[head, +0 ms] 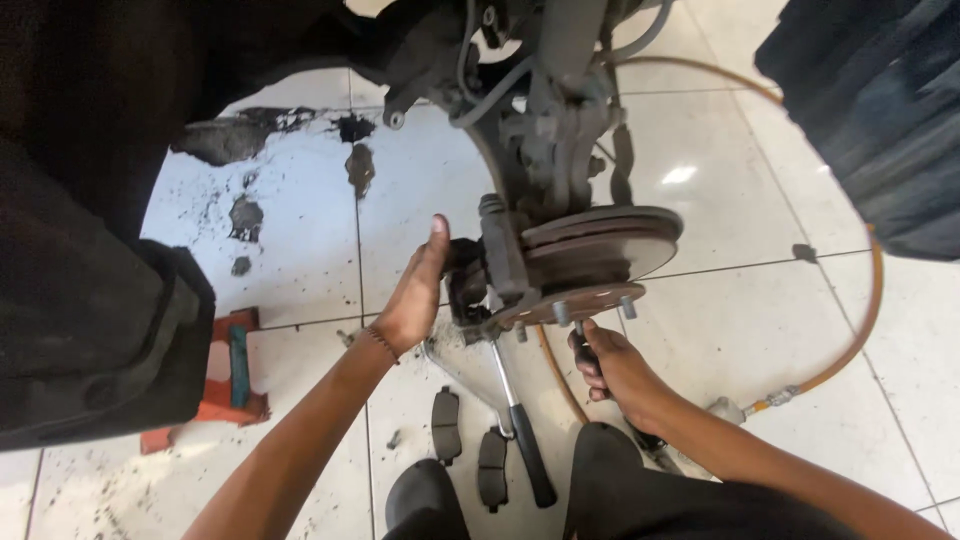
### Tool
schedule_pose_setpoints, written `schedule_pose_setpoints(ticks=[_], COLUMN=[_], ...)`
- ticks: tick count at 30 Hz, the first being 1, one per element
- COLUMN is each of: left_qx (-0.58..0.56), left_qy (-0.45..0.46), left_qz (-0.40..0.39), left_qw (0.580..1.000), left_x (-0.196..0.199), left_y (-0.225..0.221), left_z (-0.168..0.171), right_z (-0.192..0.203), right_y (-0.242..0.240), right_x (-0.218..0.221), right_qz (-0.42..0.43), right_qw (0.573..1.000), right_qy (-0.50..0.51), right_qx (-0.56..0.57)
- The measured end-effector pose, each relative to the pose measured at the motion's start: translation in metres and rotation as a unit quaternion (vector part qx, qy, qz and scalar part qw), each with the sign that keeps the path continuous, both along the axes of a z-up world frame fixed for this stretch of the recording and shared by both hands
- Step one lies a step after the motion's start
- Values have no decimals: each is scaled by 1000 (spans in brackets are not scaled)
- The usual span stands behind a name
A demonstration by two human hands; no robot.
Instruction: Removing automotive components from a wheel hub to access and service the brake assembly.
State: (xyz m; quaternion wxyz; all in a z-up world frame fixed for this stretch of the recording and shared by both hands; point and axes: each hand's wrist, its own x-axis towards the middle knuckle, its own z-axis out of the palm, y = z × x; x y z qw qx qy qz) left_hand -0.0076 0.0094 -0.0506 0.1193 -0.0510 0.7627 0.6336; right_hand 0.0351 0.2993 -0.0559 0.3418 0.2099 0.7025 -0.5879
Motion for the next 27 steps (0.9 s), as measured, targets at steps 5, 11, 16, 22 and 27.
schedule_pose_setpoints(ticks=[5, 11, 16, 22, 27], left_qx=[-26, 93, 5, 4, -30], left_qy=[-4, 77, 67, 61, 36], left_qz=[13, -7, 11, -12, 3], left_qw=[1000, 993, 998, 998, 999], left_x=[1, 8, 3, 14, 17], left_y=[0, -5, -11, -19, -14], left_z=[-7, 13, -9, 24, 47], right_z=[-12, -17, -7, -15, -7], right_y=[-1, -3, -8, -6, -7], right_x=[2, 6, 6, 6, 6], right_qz=[1, -105, -114, -85, -92], right_qw=[1000, 988, 983, 992, 986], right_qy=[19, -53, -53, -10, -29], right_qx=[-15, -101, -137, -91, -132])
